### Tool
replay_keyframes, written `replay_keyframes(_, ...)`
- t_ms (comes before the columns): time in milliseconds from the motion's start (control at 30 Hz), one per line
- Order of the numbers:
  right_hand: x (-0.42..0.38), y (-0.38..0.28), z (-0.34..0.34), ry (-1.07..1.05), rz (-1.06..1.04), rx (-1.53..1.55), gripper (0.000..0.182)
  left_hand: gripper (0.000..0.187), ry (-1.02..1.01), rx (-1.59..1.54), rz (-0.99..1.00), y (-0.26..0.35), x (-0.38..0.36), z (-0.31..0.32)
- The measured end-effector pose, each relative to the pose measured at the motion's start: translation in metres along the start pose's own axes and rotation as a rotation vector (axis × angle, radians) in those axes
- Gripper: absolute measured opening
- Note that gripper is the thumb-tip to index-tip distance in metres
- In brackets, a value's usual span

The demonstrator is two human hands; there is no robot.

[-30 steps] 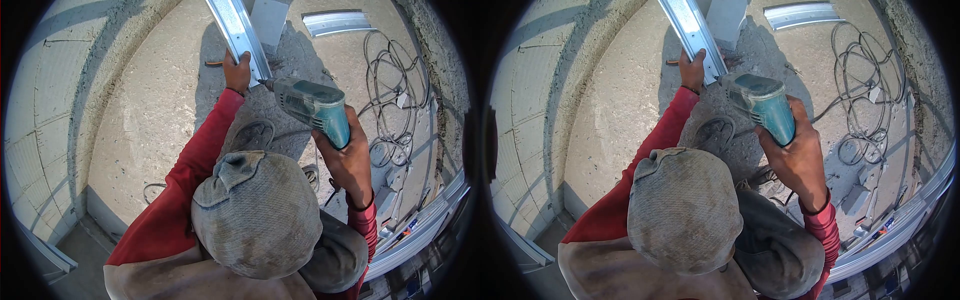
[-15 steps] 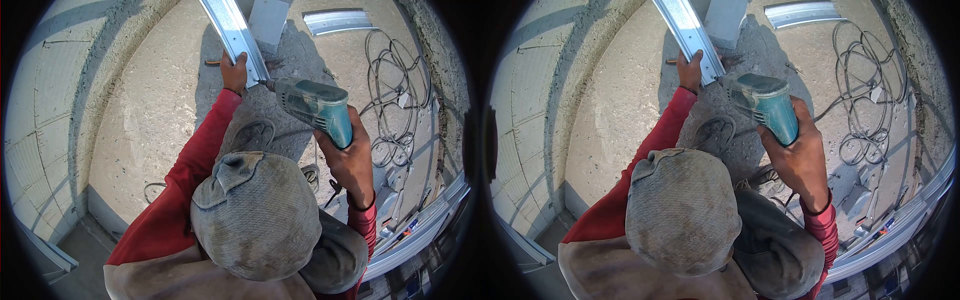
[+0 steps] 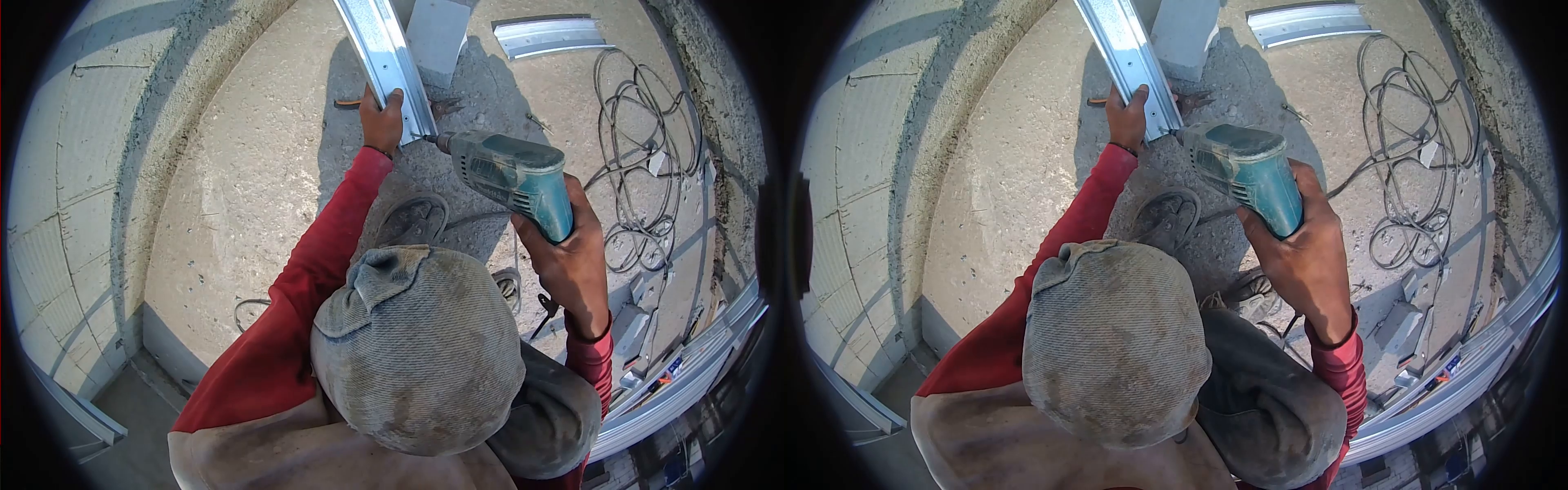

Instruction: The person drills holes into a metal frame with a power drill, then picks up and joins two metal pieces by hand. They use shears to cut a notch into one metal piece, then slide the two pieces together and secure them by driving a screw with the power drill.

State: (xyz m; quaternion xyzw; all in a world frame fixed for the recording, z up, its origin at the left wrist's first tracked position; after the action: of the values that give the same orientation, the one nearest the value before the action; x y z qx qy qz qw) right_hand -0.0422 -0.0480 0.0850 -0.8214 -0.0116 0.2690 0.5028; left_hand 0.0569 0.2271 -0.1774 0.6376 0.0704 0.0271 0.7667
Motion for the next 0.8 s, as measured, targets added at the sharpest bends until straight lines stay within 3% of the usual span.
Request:
replay_keyframes(200,0.002,0.011,-0.002,0.02,-0.079,0.006,0.041,0.035,0.001,-0.089,-0.009,-0.001,0.001,-0.002)
replay_keyframes(367,0.004,0.039,-0.009,-0.069,0.176,0.375,0.04,0.039,-0.083,-0.244,-0.023,0.003,0.003,0.004)
replay_keyframes(467,0.007,0.052,-0.012,-0.055,0.102,0.435,0.041,0.039,-0.087,-0.094,-0.016,-0.015,0.004,-0.003)
replay_keyframes(800,0.006,0.058,-0.014,-0.05,0.129,0.37,0.041,0.032,0.029,-0.061,-0.009,-0.01,0.004,-0.008)
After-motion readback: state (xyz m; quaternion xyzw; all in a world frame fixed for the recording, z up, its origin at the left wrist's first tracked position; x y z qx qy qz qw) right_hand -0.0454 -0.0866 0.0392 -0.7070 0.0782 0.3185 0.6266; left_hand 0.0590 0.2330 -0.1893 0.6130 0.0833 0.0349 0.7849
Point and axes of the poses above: each hand's wrist, its own x-axis towards the middle knuckle, its own z-axis out of the palm, y = z × x, the point moved 7 cm from there along x, towards the middle knuckle, and after that the axes turned 13 degrees about -y, right-handed, at the moved point
